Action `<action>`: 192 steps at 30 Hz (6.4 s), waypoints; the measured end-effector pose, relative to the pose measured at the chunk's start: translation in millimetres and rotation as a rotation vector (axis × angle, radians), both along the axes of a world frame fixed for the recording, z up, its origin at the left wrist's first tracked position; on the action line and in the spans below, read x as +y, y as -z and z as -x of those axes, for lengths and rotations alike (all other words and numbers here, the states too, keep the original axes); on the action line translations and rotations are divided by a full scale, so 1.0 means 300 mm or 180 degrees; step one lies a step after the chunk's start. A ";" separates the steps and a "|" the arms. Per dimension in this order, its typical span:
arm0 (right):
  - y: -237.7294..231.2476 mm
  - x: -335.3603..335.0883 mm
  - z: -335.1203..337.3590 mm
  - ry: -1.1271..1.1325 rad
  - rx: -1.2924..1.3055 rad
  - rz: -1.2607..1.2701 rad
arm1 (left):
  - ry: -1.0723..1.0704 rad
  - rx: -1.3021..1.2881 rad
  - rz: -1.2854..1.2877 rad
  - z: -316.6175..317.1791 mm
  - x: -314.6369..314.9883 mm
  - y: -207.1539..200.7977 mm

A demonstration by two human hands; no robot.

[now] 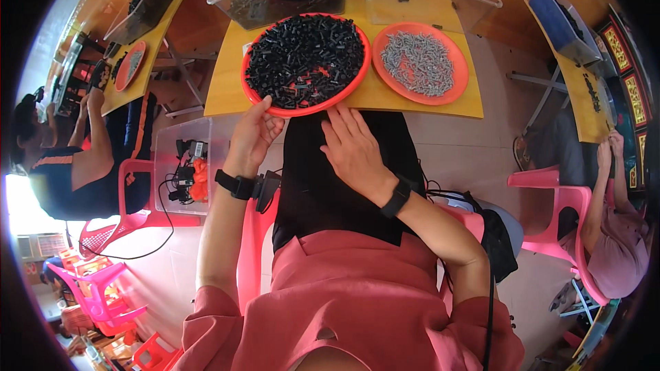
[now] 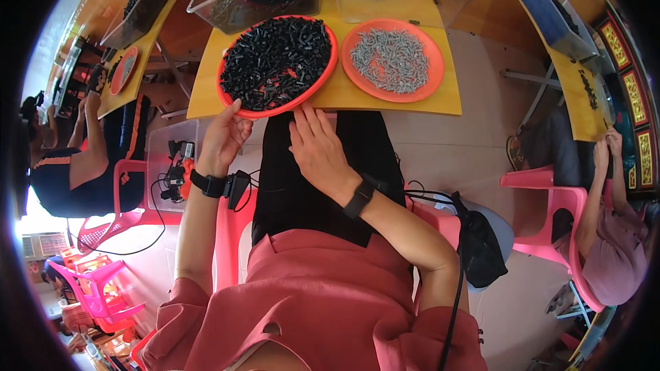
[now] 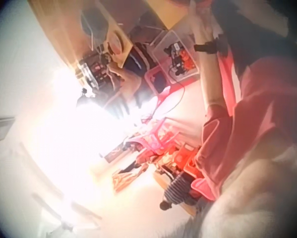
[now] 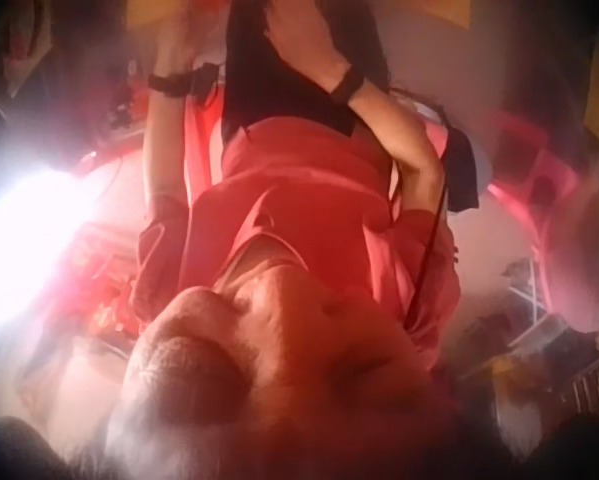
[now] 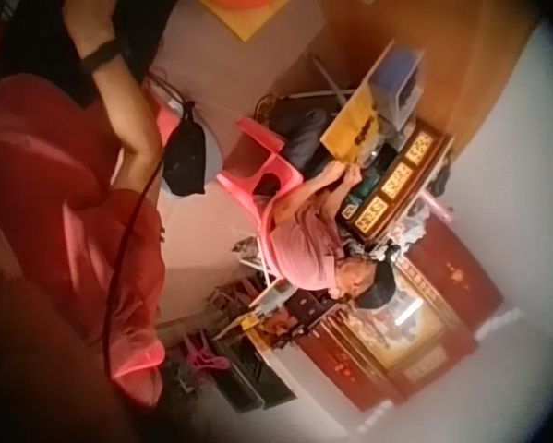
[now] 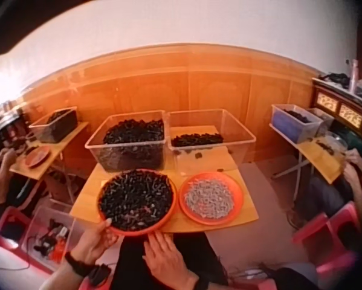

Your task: The person assembles small components by fitting pieces from a tray together by hand, wipes their hands with a tissue, and fits more components together.

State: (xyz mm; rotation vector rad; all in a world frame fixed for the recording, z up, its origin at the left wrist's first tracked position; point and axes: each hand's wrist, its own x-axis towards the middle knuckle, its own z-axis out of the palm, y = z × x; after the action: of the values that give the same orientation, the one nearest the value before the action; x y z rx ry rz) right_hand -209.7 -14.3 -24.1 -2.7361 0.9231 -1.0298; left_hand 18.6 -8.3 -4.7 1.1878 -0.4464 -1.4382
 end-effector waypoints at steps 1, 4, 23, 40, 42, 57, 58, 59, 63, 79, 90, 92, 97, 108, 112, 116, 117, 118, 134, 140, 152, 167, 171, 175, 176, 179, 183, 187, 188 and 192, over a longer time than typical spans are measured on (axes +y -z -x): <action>-0.004 0.008 0.012 0.0006 0.0007 0.0009 | 0.0012 -0.0060 0.0013 0.006 -0.007 0.000; -0.012 0.015 0.029 -0.0125 -0.0060 0.0007 | 0.0104 -0.0291 0.0047 0.005 -0.012 -0.002; -0.050 -0.034 0.053 0.0111 -0.0564 -0.0645 | 0.0784 0.0281 0.0636 0.250 0.230 -0.432; -0.022 -0.042 0.071 -0.0036 -0.0327 -0.0887 | 0.3105 0.1560 0.2992 0.587 0.297 -0.717; -0.026 -0.043 0.060 -0.0110 -0.0390 -0.0898 | 0.3474 0.1750 0.3160 0.603 0.276 -0.734; -0.009 -0.024 0.073 -0.0150 -0.0522 -0.0839 | 0.2317 0.1575 0.1691 0.301 1.074 -0.566; -0.027 -0.026 0.079 -0.0090 -0.0540 -0.0812 | 0.2380 0.1510 0.1889 0.273 1.073 -0.543; -0.031 -0.013 0.068 -0.0135 -0.0538 -0.0839 | 0.2324 0.1428 0.2070 0.272 1.073 -0.527; -0.057 -0.062 0.076 0.0143 -0.0786 -0.0843 | 0.2206 0.1116 0.2722 0.259 0.930 -0.484; -0.193 -0.282 0.146 0.1052 -0.1840 -0.1716 | 0.2131 -0.1862 0.3813 0.245 0.272 -0.420; -0.201 -0.409 -0.050 0.0582 -0.0195 -0.0759 | 0.0716 -0.0915 0.0767 0.391 0.109 -0.093; -0.168 -0.420 -0.075 0.0537 -0.0058 -0.0678 | 0.0595 -0.1025 0.0918 0.392 0.108 -0.069; -0.205 -0.419 -0.088 0.0599 -0.0147 -0.0753 | 0.0507 -0.0024 0.0643 0.366 0.097 -0.038; -0.182 -0.472 -0.127 0.0124 -0.0273 -0.1195 | -0.0493 0.0112 -0.0055 0.296 0.033 0.027; -0.222 -0.478 -0.092 0.0535 -0.0353 -0.1313 | -0.0518 0.0040 0.0027 0.289 0.035 0.035; -0.253 -0.466 -0.068 0.0631 -0.0235 -0.1371 | -0.0619 -0.0079 0.0003 0.283 0.035 0.047; -0.264 -0.453 -0.077 0.0557 -0.0159 -0.1548 | -0.0622 -0.0076 -0.0007 0.285 0.034 0.048; -0.268 -0.442 -0.086 0.0490 -0.0088 -0.1723 | -0.0591 0.0077 -0.0140 0.287 0.031 0.046; -0.323 -0.312 -0.059 0.0448 -0.0065 -0.1717 | -0.0250 0.0296 0.0793 0.342 0.088 -0.061; -0.322 -0.177 -0.023 -0.0351 -0.0140 -0.2939 | -0.0386 0.0005 0.1116 0.332 0.077 -0.041; -0.218 -0.232 -0.088 0.0617 -0.0078 -0.1115 | -0.1019 0.0301 0.1016 0.225 0.009 -0.013; -0.156 -0.258 -0.166 0.1072 0.0742 -0.0475 | -0.0989 0.0181 0.0936 0.224 0.009 -0.016; -0.179 -0.243 -0.125 0.0368 -0.1053 -0.1315 | -0.0804 0.0256 0.0849 0.222 0.016 -0.017; -0.215 -0.157 -0.095 0.0265 -0.1787 -0.2595 | -0.0382 0.0648 0.0907 0.239 0.025 -0.042; -0.225 -0.137 -0.090 0.0201 -0.1928 -0.2714 | -0.0314 0.0783 0.0939 0.242 0.028 -0.044; -0.266 -0.089 -0.086 0.0133 -0.2045 -0.2741 | -0.0310 0.0930 0.1051 0.246 0.024 -0.045; -0.279 -0.056 -0.104 0.0044 -0.2046 -0.2149 | -0.0334 0.0830 0.1136 0.250 0.023 -0.045; -0.285 -0.040 -0.117 0.0124 -0.1762 -0.1874 | -0.0294 0.0576 0.1182 0.253 0.028 -0.029; -0.282 -0.041 -0.117 0.0121 -0.1679 -0.1824 | -0.0282 0.0473 0.1204 0.256 0.029 -0.028; -0.298 -0.035 -0.114 0.0184 -0.1494 -0.1880 | -0.0311 0.0446 0.1192 0.263 0.030 -0.040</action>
State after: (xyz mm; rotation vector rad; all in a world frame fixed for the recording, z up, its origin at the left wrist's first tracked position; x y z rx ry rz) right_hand -175.6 -24.6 65.2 -1.8956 1.0166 -1.1144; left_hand -60.2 0.8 7.2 0.7932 -0.5261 -1.2763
